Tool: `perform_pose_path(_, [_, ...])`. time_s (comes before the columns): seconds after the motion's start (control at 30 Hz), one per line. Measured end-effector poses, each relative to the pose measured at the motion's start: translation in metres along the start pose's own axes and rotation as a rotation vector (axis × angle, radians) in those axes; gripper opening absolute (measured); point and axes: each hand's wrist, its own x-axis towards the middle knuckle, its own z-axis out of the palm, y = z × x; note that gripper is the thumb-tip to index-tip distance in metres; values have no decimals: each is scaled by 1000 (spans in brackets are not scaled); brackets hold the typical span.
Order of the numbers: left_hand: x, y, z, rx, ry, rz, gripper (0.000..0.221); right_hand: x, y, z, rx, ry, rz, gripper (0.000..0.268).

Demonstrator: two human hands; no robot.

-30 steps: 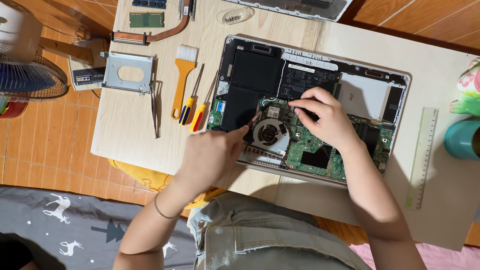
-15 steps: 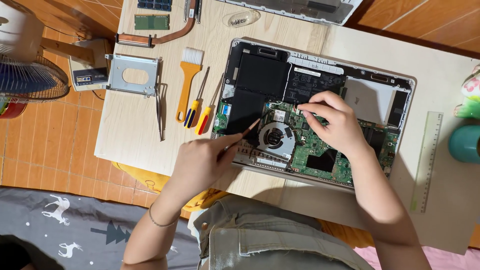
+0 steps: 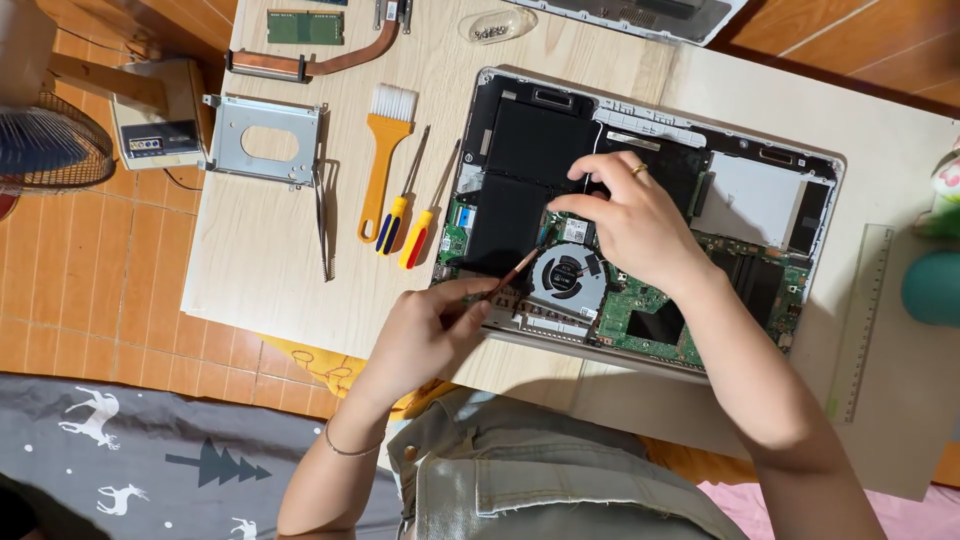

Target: The person disassembles the laptop and cleans its internal components, including the cooling fan.

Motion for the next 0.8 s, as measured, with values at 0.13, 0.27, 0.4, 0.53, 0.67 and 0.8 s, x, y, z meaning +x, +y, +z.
perform_pose_path(0.13, [3,0,-2,-8,-21,64,29,0,1,-3,12,8,-3,45])
perform_pose_path(0.27, [-2,5,-14,-53,-35,-10,29,0,-9,-12,43,59,1,34])
perform_pose_path(0.4, [-14,-22,-27,-270,54,24,30,-26,-31,-14,23,132,81,19])
perform_pose_path(0.53, [-16,-32,-23,-265,57,114,29,-55,-50,4,-74,85,177,49])
perform_pose_path(0.67, [-12,-16,-14,-173,-51,-31,28,-64,-65,19,-204,32,207,99])
perform_pose_path(0.8, [-13,-14,-13,-223,-56,-74,30,-70,-62,28,-182,30,258,99])
